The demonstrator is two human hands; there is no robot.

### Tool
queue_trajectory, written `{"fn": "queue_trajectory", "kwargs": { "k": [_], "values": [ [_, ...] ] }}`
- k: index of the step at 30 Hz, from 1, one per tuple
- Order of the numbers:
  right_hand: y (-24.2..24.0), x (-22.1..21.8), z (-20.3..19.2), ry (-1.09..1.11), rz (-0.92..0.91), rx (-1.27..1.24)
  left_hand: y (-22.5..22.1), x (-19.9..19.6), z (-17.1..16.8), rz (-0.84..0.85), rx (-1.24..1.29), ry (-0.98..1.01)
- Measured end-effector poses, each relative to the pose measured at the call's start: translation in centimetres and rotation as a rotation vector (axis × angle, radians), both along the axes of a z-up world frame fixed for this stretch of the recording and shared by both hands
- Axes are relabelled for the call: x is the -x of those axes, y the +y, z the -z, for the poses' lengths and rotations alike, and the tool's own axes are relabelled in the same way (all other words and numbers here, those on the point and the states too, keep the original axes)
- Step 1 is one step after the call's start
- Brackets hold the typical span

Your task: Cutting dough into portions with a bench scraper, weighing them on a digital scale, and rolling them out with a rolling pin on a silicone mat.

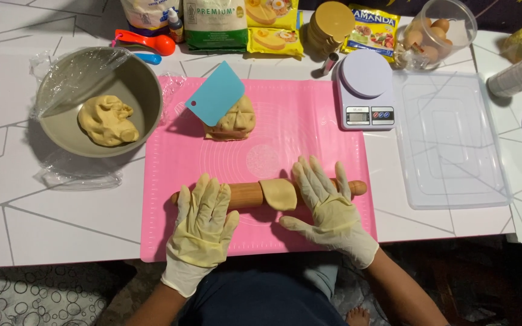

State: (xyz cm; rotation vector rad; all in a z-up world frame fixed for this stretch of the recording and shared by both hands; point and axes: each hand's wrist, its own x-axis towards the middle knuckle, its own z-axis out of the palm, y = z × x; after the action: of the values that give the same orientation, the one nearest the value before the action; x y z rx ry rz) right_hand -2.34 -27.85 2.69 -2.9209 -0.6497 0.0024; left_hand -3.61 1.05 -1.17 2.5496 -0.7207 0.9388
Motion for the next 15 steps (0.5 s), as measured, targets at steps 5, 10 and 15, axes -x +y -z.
{"fn": "queue_trajectory", "kwargs": {
  "k": [5,10,15],
  "values": [
    [-0.2,-1.8,2.3,-0.490,-0.165,-0.037,1.0,-1.8,2.9,0.006,-0.041,0.184],
    [-0.5,-4.6,3.5,-0.250,-0.306,-0.344,1.2,-5.3,5.0,0.053,-0.180,0.286],
    [3.2,-5.0,-4.9,0.550,0.382,-0.830,0.3,-6.0,1.5,0.092,-0.462,0.454]
  ]
}}
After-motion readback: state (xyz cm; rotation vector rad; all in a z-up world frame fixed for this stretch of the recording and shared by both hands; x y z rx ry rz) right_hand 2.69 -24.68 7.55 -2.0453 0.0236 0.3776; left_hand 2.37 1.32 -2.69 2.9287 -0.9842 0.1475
